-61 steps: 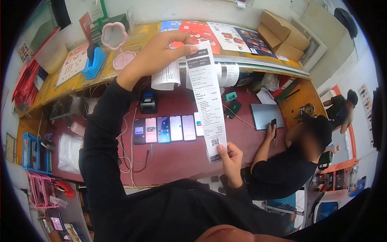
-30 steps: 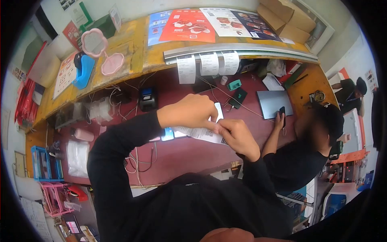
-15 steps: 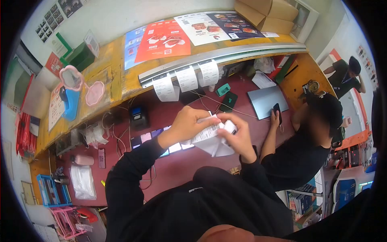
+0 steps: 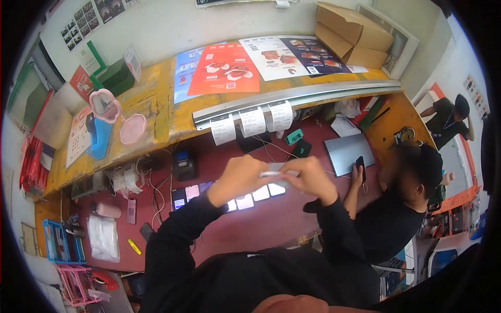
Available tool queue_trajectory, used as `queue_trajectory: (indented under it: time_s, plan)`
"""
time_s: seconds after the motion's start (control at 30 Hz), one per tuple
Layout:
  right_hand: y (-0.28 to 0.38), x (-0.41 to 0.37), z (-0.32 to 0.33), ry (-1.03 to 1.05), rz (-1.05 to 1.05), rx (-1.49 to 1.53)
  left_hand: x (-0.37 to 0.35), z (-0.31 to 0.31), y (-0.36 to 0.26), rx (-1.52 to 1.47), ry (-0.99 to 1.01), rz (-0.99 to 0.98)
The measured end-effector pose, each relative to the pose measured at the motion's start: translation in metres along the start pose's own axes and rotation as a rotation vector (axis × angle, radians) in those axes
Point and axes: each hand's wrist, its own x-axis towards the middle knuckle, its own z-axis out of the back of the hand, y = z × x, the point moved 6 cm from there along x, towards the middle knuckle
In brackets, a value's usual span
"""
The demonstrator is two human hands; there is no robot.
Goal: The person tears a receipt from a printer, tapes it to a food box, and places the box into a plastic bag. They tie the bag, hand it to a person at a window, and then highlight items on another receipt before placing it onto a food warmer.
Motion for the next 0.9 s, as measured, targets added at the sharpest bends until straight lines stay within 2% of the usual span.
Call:
queue_trajectory:
  time_s: [0.07,0.13,0.2,0.23,0.37,0.5,0.6,0.7,0.8,0.9]
  plan:
    - [-0.022,0.007,0.039,-0.147,0.119,0.058,-0.011,0.023,0.017,-0.156,-0.104,0.154]
    - [-0.058,0.017,0.084,-0.459,0.003,0.18,-0.027,0.035,0.048,-0.413,-0.409,0.216]
    - [-0.072,0.033,0.101,-0.477,-0.22,0.478,-0.041,0.033,0.076,-0.572,-0.536,0.338]
    - [-0.086,0.039,0.101,-0.417,-0.304,0.564,-0.046,0.033,0.081,-0.603,-0.549,0.363]
    - [-0.089,0.045,0.097,-0.397,-0.312,0.535,-0.065,0.027,0.101,-0.717,-0.678,0.418]
    - [-0.068,0.039,0.097,-0.343,-0.297,0.603,-0.072,0.03,0.118,-0.711,-0.778,0.453]
    - [-0.068,0.042,0.097,-0.354,-0.24,0.458,-0.067,0.027,0.125,-0.667,-0.79,0.402]
    - [-0.073,0.06,0.09,-0.366,-0.051,-0.033,-0.055,0.021,0.13,-0.649,-0.825,0.404]
    - [-0.037,0.069,0.075,-0.37,-0.255,-0.448,-0.051,0.02,0.13,-0.572,-0.842,0.383]
    - [-0.023,0.079,0.072,-0.414,-0.227,-0.594,-0.045,0.022,0.121,-0.466,-0.829,0.341]
